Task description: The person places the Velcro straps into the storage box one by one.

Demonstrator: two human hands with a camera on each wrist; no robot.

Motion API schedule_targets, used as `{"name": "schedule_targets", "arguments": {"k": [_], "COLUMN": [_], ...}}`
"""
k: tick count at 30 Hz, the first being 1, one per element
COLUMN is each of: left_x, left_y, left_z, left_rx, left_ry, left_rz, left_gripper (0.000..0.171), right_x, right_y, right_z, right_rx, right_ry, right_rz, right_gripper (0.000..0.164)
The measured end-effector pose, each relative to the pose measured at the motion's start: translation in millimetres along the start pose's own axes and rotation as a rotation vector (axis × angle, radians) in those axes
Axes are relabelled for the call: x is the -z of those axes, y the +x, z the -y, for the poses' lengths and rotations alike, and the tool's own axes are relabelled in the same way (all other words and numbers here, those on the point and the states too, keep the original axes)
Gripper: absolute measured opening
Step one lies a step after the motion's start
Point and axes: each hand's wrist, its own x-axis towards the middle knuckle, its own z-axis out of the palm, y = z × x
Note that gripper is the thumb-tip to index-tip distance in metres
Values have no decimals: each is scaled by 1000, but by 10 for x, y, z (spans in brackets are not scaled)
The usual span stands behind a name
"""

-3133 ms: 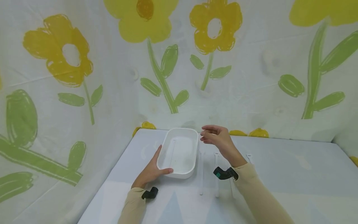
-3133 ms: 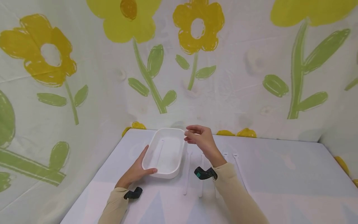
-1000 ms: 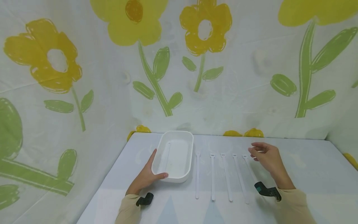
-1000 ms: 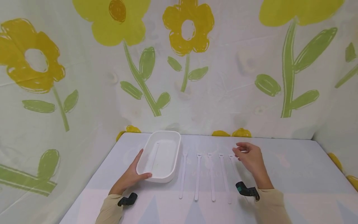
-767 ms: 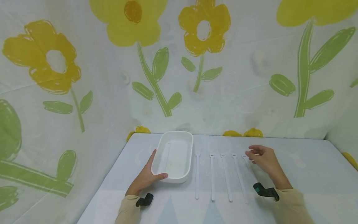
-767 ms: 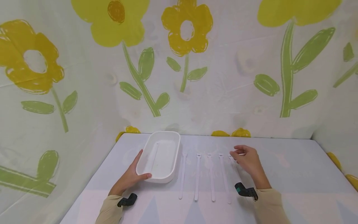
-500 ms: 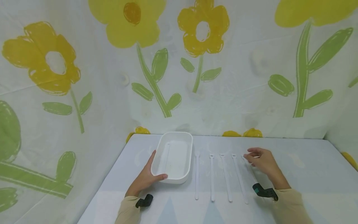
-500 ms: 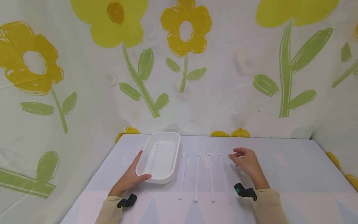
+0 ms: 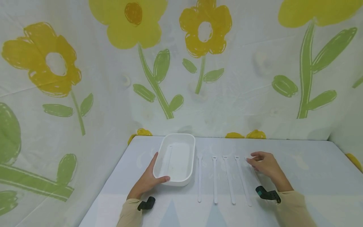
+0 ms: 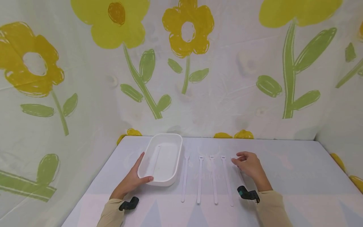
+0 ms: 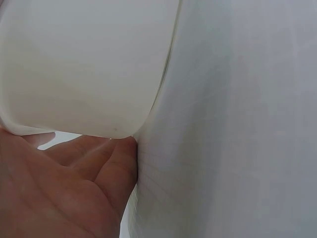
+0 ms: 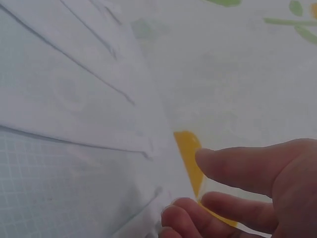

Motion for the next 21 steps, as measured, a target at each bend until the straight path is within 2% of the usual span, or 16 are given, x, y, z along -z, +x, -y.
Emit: {"name": "schedule_targets", "arguments": {"k": [5,21], "left_x": [3,8], "left_y": [4,1], "left_z": [8,3], "left_rx": [3,14], "left_ry": [-3,12], "left_rz": [5,-1], "left_gripper": [128,129], "right_x": [-9,-26], "right_y": [4,-22], "right_z": [-30,-15], "right_rx": [30,-25], "right_ry": [-30,-155], "right_rz": [21,27], "right_gripper": [54,52]}}
